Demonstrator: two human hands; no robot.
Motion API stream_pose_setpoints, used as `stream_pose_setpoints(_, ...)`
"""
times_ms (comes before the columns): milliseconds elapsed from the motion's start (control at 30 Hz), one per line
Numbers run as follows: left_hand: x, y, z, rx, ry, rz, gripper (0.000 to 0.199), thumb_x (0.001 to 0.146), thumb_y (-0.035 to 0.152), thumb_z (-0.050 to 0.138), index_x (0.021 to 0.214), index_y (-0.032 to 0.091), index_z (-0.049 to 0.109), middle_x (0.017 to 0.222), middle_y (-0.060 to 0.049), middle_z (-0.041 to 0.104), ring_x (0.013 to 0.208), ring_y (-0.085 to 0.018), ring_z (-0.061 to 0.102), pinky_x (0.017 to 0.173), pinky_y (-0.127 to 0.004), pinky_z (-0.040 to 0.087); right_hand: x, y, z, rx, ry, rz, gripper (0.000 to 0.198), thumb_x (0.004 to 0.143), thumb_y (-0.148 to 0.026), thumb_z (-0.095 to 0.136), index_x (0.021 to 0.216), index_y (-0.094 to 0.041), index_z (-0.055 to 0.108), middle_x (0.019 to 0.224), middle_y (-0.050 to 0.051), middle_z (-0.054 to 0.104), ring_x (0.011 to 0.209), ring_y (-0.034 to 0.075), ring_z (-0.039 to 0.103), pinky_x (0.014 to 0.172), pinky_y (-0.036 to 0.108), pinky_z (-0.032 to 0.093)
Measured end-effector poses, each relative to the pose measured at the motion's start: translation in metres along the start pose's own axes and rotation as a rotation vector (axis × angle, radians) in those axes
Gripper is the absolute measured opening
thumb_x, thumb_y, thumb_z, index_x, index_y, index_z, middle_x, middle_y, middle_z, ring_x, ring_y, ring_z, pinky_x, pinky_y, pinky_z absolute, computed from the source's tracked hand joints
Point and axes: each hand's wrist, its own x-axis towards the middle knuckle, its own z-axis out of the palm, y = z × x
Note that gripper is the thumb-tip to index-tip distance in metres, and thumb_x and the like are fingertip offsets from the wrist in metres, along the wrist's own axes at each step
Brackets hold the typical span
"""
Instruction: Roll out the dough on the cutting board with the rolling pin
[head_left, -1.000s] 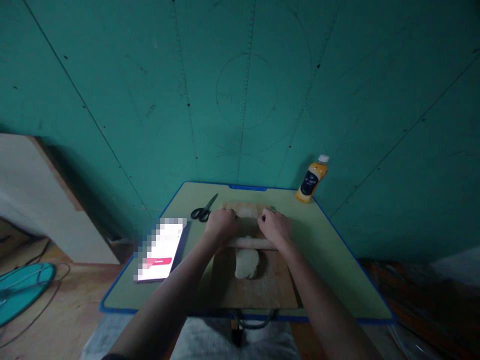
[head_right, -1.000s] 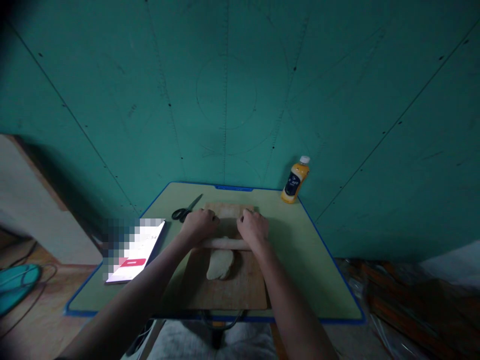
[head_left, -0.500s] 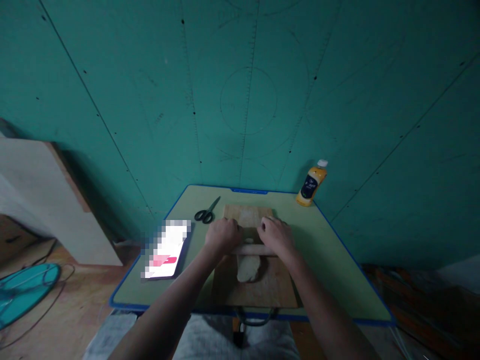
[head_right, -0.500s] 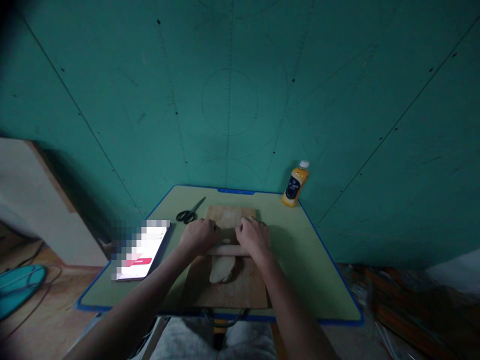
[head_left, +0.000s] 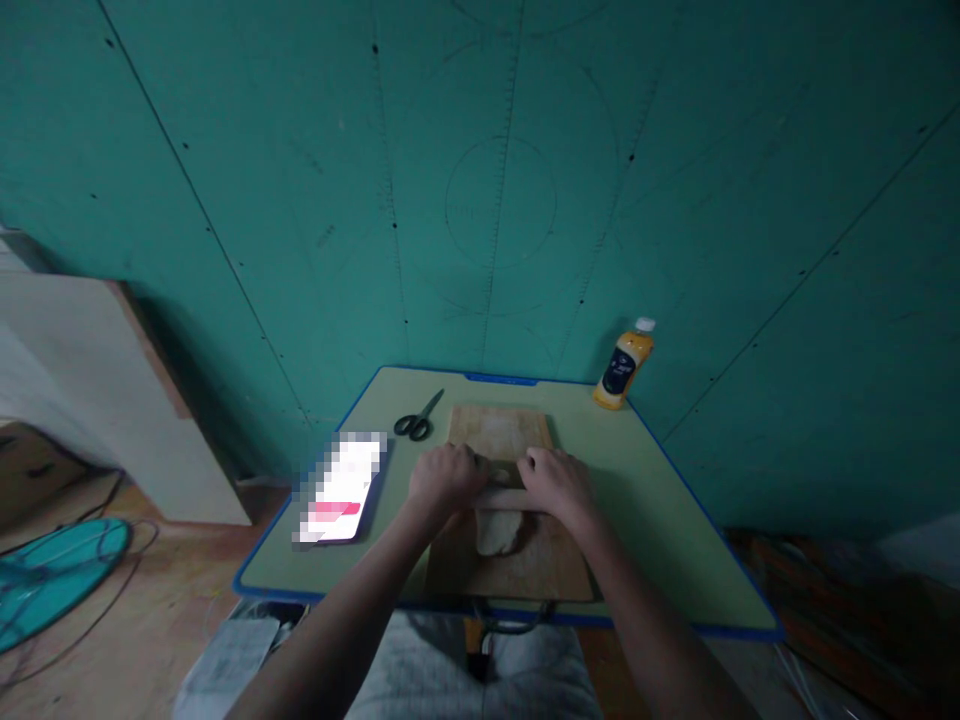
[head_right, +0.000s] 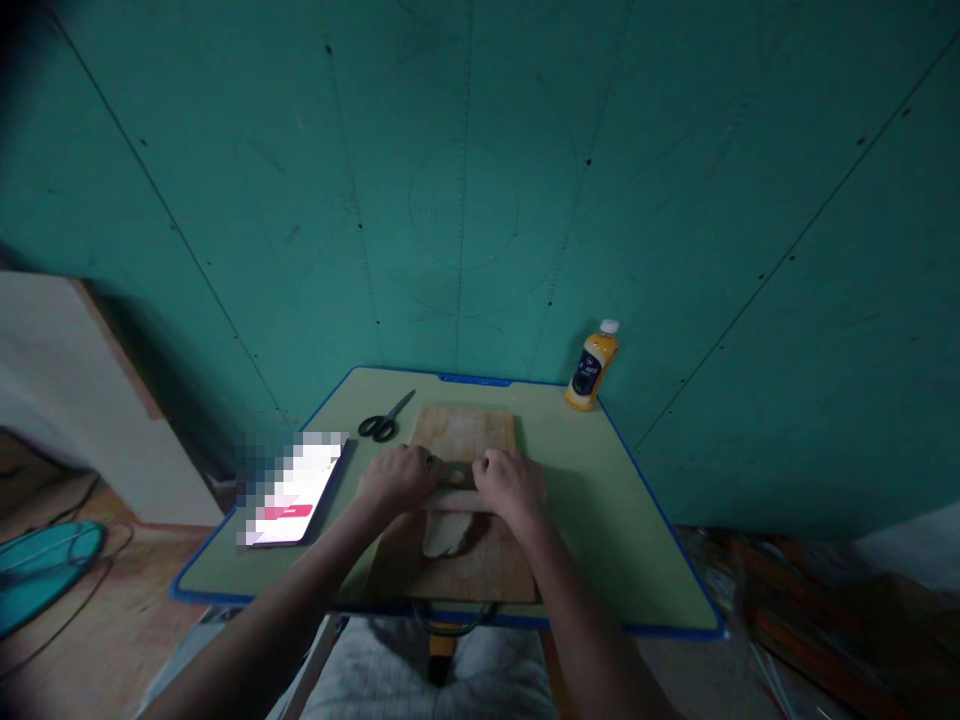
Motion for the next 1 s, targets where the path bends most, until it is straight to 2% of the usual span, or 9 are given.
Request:
stream_pose_setpoints(100, -0.004, 0.002, 0.0, 0.048, 0.021, -0.054, 0.052, 0.096, 0.047, 0.029, 0.104, 0.014, 0.069, 0.1, -0.019, 0.069, 0.096, -0.028, 0.066, 0.081, -0.038, 0.051, -0.006, 0.0, 0.001, 0.001, 0.01, 0.003, 0.034, 0.091, -0.034, 0.037, 0.091, -0.022, 0.069, 0.096, 0.009, 0.073, 0.088, 0.023, 0.066, 0.075, 0.031, 0.042)
stream_pose_setpoints(267, -0.011, 0.003, -0.002, 0.045, -0.004, -0.033, 0.05, 0.096, 0.047, 0.031, 0.107, 0.015, 0.068, 0.102, -0.019, 0.068, 0.097, -0.028, 0.066, 0.081, -0.037, 0.049, -0.014, -0.001, 0.001, -0.008, -0.002, 0.01, 0.038, 0.092, -0.033, 0.035, 0.091, -0.023, 0.071, 0.097, 0.008, 0.073, 0.088, 0.021, 0.066, 0.076, 0.03, 0.042)
stream_pose_setpoints(400, -0.016, 0.003, -0.004, 0.049, 0.012, 0.011, 0.044, 0.096, 0.04, 0.033, 0.105, 0.014, 0.068, 0.103, -0.019, 0.069, 0.096, -0.028, 0.066, 0.078, -0.035, 0.05, -0.023, -0.002, -0.004, -0.048, -0.037, -0.031, 0.038, 0.093, -0.031, 0.035, 0.092, -0.022, 0.072, 0.098, 0.009, 0.073, 0.088, 0.021, 0.067, 0.074, 0.03, 0.042)
stream_pose_setpoints(533, -0.02, 0.006, -0.002, 0.071, 0.032, -0.022, 0.043, 0.096, 0.033, 0.03, 0.102, 0.013, 0.068, 0.096, -0.018, 0.07, 0.09, -0.031, 0.068, 0.07, -0.037, 0.05, -0.032, -0.004, -0.005, -0.076, -0.045, -0.058, 0.034, 0.091, -0.03, 0.04, 0.091, -0.022, 0.073, 0.096, 0.009, 0.074, 0.091, 0.02, 0.067, 0.074, 0.027, 0.041)
stream_pose_setpoints(733, -0.028, 0.004, 0.011, 0.069, 0.101, -0.034, 0.04, 0.094, 0.029, 0.032, 0.099, 0.011, 0.067, 0.088, -0.02, 0.069, 0.087, -0.032, 0.067, 0.067, -0.037, 0.047, -0.039, -0.004, 0.008, -0.079, 0.057, 0.006, 0.035, 0.09, -0.031, 0.039, 0.088, -0.021, 0.073, 0.091, 0.009, 0.074, 0.084, 0.02, 0.067, 0.071, 0.028, 0.041)
stream_pose_setpoints(900, -0.041, 0.002, 0.021, 0.084, 0.184, 0.125, 0.037, 0.092, 0.031, 0.035, 0.095, 0.013, 0.068, 0.092, -0.02, 0.064, 0.085, -0.032, 0.062, 0.065, -0.038, 0.043, -0.048, -0.001, 0.016, -0.062, 0.137, -0.048, 0.031, 0.09, -0.029, 0.041, 0.088, -0.022, 0.071, 0.091, 0.007, 0.073, 0.084, 0.019, 0.066, 0.07, 0.027, 0.04)
stream_pose_setpoints(1000, -0.049, 0.003, 0.02, 0.075, 0.192, 0.126, 0.039, 0.093, 0.033, 0.033, 0.098, 0.014, 0.067, 0.097, -0.021, 0.063, 0.086, -0.031, 0.06, 0.067, -0.04, 0.042, -0.053, 0.0, 0.019, -0.043, 0.196, -0.098, 0.029, 0.091, -0.027, 0.04, 0.086, -0.022, 0.068, 0.096, 0.006, 0.072, 0.088, 0.018, 0.064, 0.071, 0.026, 0.038)
